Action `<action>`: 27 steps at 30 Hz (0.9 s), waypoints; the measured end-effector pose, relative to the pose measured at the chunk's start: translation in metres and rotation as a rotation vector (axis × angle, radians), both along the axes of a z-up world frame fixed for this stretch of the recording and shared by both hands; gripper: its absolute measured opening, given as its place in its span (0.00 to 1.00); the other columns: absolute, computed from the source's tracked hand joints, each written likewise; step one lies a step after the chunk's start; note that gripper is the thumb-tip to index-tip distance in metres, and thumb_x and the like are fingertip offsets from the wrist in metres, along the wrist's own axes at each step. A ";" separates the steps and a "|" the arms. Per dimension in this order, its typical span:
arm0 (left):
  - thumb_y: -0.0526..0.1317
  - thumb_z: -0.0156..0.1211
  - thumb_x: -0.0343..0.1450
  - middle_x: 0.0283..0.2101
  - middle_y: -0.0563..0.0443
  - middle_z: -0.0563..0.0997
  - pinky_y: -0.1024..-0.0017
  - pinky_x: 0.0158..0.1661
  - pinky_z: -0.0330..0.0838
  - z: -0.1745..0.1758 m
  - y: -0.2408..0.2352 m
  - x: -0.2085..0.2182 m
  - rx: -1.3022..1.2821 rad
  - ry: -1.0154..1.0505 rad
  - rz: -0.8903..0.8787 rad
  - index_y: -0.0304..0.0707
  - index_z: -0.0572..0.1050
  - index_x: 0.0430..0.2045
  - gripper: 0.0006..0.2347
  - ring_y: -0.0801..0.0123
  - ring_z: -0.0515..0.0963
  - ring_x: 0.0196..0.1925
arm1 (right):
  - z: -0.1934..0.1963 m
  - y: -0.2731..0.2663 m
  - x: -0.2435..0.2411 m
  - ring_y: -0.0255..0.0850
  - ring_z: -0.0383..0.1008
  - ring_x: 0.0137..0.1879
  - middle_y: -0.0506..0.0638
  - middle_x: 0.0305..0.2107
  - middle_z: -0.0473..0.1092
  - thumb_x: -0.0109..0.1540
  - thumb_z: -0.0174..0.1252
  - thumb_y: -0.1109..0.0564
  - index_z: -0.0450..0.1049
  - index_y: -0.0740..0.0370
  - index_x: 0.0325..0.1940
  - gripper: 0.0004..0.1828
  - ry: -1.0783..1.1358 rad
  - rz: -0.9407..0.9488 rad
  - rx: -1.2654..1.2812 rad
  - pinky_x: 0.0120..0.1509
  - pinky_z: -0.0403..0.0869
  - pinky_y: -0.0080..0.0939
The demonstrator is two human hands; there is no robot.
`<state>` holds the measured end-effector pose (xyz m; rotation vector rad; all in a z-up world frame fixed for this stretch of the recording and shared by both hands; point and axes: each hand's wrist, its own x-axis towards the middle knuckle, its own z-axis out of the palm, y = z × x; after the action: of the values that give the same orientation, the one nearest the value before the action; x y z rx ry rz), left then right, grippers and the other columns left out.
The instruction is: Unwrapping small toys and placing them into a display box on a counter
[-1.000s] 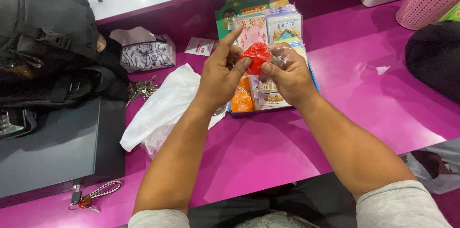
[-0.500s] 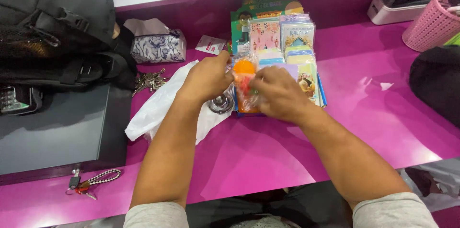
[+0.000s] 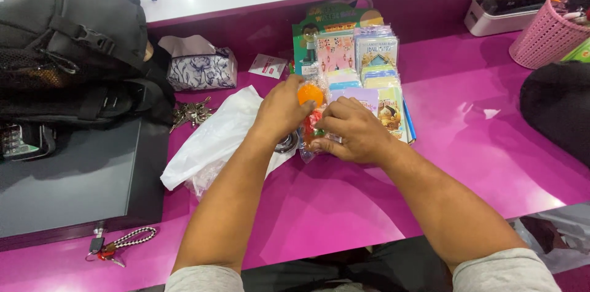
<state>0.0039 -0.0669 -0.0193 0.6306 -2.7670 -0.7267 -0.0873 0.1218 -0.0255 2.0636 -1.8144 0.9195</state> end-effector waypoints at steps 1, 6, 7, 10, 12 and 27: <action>0.47 0.65 0.67 0.48 0.33 0.80 0.48 0.53 0.74 0.001 0.000 0.000 0.000 -0.001 0.000 0.40 0.70 0.56 0.23 0.41 0.80 0.54 | 0.000 0.000 -0.001 0.44 0.71 0.39 0.50 0.32 0.70 0.65 0.61 0.39 0.79 0.57 0.38 0.19 -0.001 0.000 0.000 0.45 0.70 0.44; 0.40 0.62 0.69 0.44 0.33 0.79 0.46 0.49 0.75 -0.001 0.002 -0.002 0.043 0.183 -0.019 0.35 0.71 0.46 0.14 0.37 0.81 0.50 | 0.012 0.002 0.001 0.45 0.72 0.38 0.52 0.31 0.72 0.67 0.59 0.44 0.79 0.59 0.41 0.16 -0.114 -0.079 -0.104 0.44 0.72 0.44; 0.40 0.62 0.69 0.44 0.33 0.79 0.46 0.49 0.75 0.000 0.004 -0.002 0.040 0.185 -0.022 0.35 0.71 0.46 0.14 0.37 0.81 0.50 | 0.011 0.003 -0.003 0.45 0.72 0.38 0.52 0.31 0.72 0.67 0.59 0.44 0.79 0.59 0.41 0.16 -0.111 -0.081 -0.108 0.44 0.72 0.44; 0.38 0.60 0.69 0.41 0.32 0.78 0.44 0.45 0.75 -0.001 0.014 -0.002 -0.029 0.298 -0.006 0.34 0.70 0.44 0.12 0.35 0.81 0.46 | 0.006 0.003 -0.012 0.45 0.74 0.42 0.52 0.34 0.72 0.67 0.59 0.46 0.78 0.61 0.46 0.16 -0.049 -0.134 -0.215 0.46 0.74 0.43; 0.36 0.61 0.68 0.27 0.40 0.73 0.54 0.37 0.73 -0.003 0.024 -0.003 -0.067 0.747 -0.052 0.36 0.70 0.35 0.08 0.41 0.80 0.34 | -0.002 0.001 -0.018 0.47 0.75 0.42 0.54 0.43 0.72 0.63 0.66 0.45 0.74 0.62 0.57 0.24 -0.163 -0.190 -0.430 0.47 0.76 0.46; 0.47 0.61 0.73 0.37 0.50 0.75 0.63 0.43 0.70 0.003 0.069 -0.001 -0.131 1.019 -0.149 0.37 0.68 0.52 0.18 0.60 0.78 0.38 | 0.003 -0.003 -0.023 0.45 0.77 0.28 0.58 0.29 0.73 0.61 0.65 0.66 0.72 0.63 0.47 0.12 -1.535 0.080 -0.630 0.25 0.77 0.38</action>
<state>0.0033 0.0022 -0.0162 -0.0185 -1.8849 -0.6340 -0.1100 0.1183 -0.0229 0.8739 -1.3593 3.0516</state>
